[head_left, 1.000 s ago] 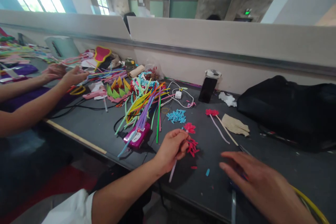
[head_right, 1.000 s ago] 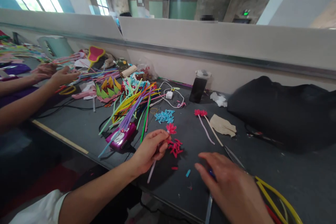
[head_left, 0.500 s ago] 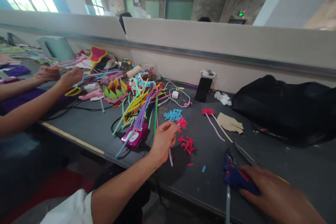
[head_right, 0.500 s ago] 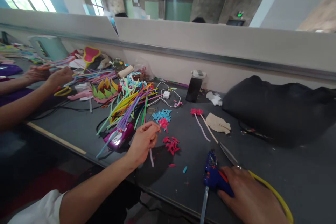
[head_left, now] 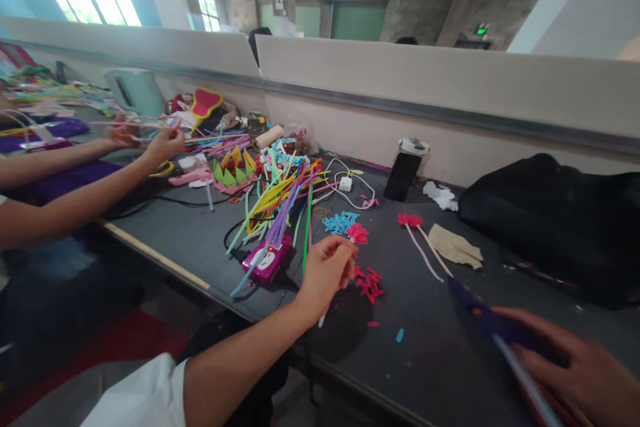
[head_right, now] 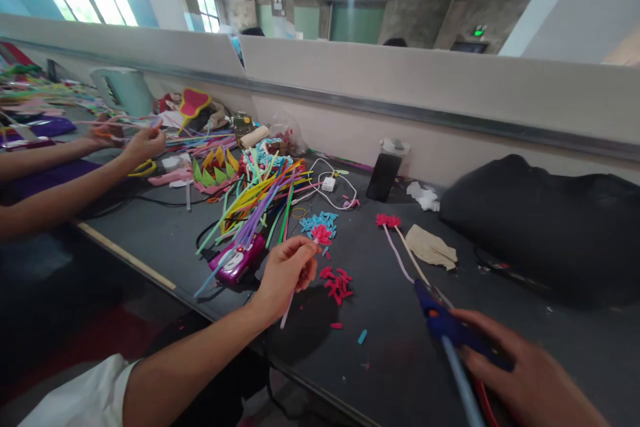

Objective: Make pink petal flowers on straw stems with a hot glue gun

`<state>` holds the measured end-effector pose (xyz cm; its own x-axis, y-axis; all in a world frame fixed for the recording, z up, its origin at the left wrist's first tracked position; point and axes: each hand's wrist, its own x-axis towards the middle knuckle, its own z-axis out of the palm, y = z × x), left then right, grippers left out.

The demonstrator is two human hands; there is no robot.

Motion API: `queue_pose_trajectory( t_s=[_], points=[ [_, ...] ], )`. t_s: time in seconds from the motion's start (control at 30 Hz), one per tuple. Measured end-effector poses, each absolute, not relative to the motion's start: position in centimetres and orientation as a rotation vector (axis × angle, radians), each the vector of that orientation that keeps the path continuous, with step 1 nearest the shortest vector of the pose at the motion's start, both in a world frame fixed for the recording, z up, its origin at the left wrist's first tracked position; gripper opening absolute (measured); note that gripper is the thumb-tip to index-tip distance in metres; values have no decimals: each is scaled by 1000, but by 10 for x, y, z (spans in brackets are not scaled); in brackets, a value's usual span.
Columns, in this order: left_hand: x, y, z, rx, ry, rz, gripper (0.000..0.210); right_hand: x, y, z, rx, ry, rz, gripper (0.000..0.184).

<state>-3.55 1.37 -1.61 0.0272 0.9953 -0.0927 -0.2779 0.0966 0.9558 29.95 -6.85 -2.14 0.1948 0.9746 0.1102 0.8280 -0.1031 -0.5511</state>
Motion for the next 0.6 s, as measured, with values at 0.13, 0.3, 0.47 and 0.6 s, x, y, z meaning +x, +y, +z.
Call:
queue_pose_trajectory(
  t_s=[0.13,0.3,0.47,0.6],
  points=[
    [-33,11,-17,947,1030,1178,19,297,-69,-16,-1686,-926,1054,28],
    [-30,10,-20,907,1009,1145,20,221,-70,-13,-1248,-1013,1422,45],
    [-31,9,-21,951,1017,1159,24,171,-73,-19,-1164,-1074,1418,34],
    [-30,9,-20,1035,1048,1144,24,163,-78,-22,-1259,-1174,1216,31]
  ],
)
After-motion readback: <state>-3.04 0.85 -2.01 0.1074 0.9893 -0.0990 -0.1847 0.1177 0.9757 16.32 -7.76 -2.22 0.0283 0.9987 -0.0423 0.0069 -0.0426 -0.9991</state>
